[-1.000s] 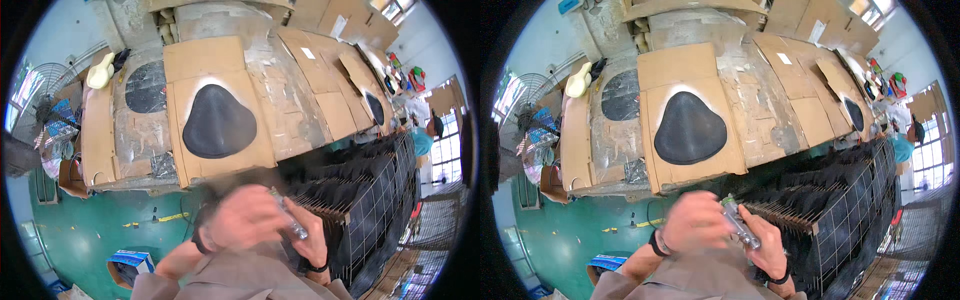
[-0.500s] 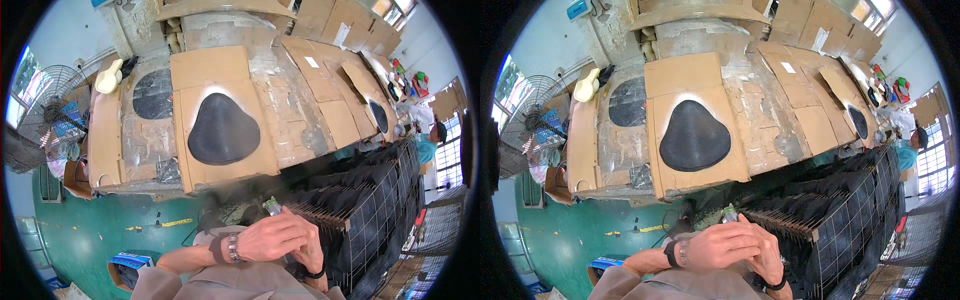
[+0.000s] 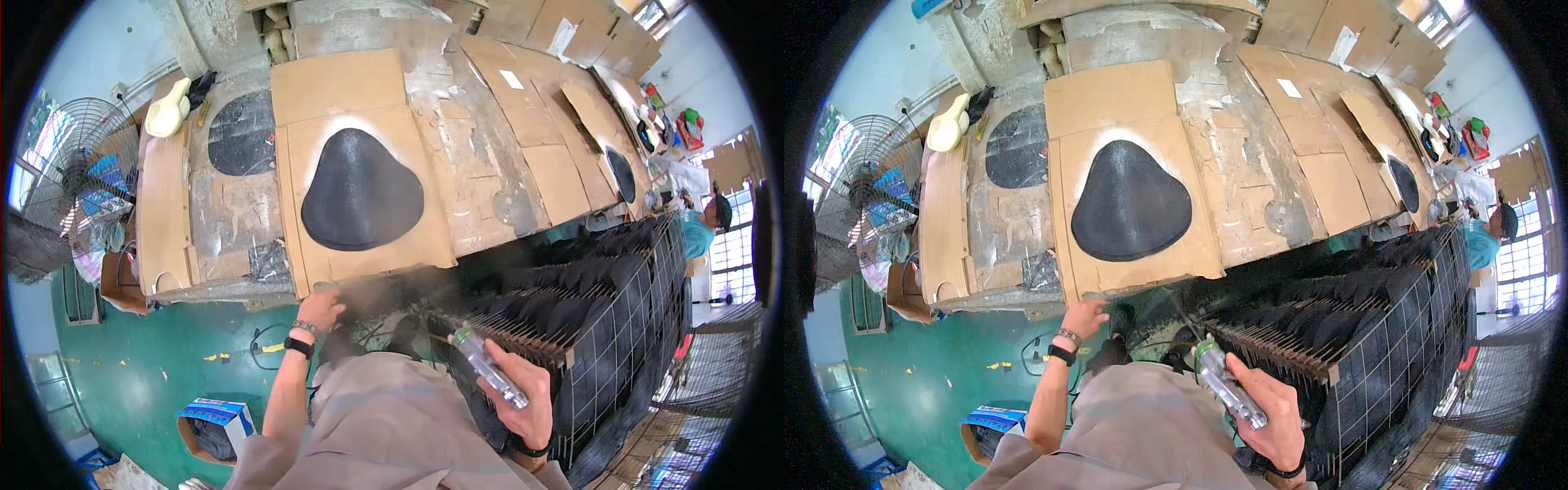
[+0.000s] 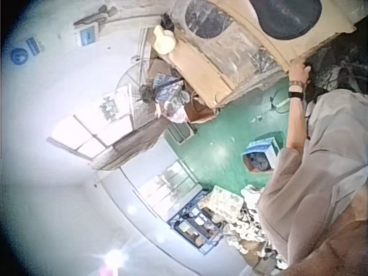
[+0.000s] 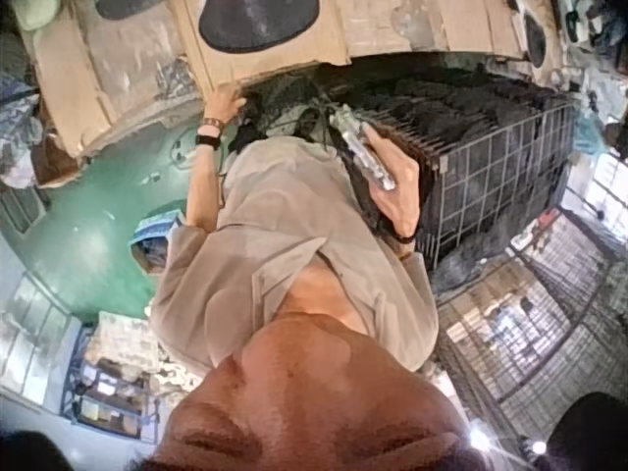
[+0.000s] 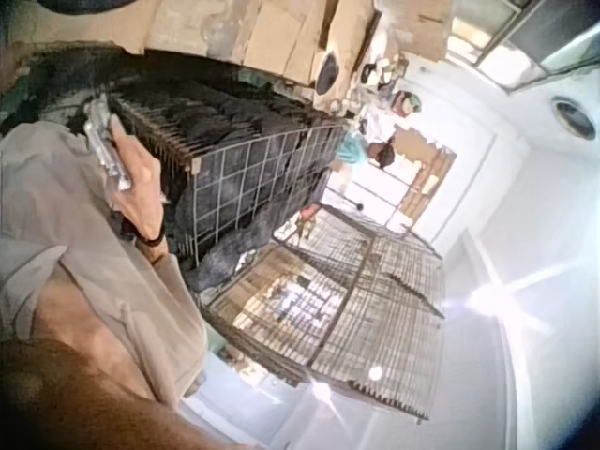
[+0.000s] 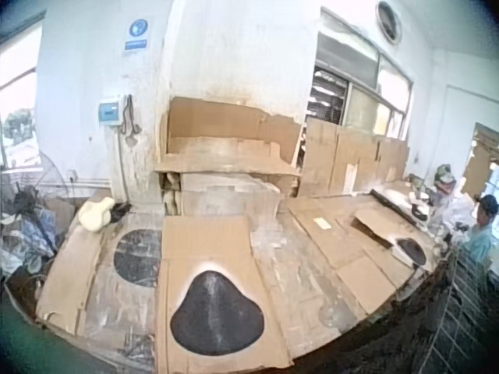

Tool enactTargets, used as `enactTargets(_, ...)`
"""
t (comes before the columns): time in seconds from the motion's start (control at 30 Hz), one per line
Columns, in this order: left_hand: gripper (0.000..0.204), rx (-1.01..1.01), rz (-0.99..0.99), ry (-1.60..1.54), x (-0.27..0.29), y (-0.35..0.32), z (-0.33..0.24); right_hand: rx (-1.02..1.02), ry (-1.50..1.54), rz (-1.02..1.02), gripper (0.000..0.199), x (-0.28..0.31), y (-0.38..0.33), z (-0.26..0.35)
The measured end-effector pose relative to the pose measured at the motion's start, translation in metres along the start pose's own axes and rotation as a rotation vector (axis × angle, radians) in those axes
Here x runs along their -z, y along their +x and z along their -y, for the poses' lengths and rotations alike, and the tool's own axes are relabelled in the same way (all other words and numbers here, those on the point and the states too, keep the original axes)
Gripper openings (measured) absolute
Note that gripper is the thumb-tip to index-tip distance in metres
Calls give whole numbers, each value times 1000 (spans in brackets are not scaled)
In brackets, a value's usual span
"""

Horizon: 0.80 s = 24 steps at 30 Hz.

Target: Spray adhesive on black foam components and place them on a large wire drying rack.

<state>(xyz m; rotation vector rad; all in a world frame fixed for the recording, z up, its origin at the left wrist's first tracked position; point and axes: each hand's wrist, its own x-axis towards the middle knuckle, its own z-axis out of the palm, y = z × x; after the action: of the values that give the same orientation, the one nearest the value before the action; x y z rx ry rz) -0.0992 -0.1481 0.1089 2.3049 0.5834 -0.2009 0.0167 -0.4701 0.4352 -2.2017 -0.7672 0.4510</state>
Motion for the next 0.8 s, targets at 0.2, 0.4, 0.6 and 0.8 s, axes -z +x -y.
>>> enactTargets(0.2,36,281,347,225,-121,-27,150,49,5,-199,56,-8,3,1)
enactTargets(0.4,31,424,533,13,-160,-78,223,-59,3,-116,52,9,-13,4)
enactTargets(0.6,30,309,-309,-200,-127,-45,160,-169,14,-261,48,5,-24,-9)
enactTargets(0.8,32,257,-622,-461,-44,60,66,-9,120,-42,52,-9,-10,-12)
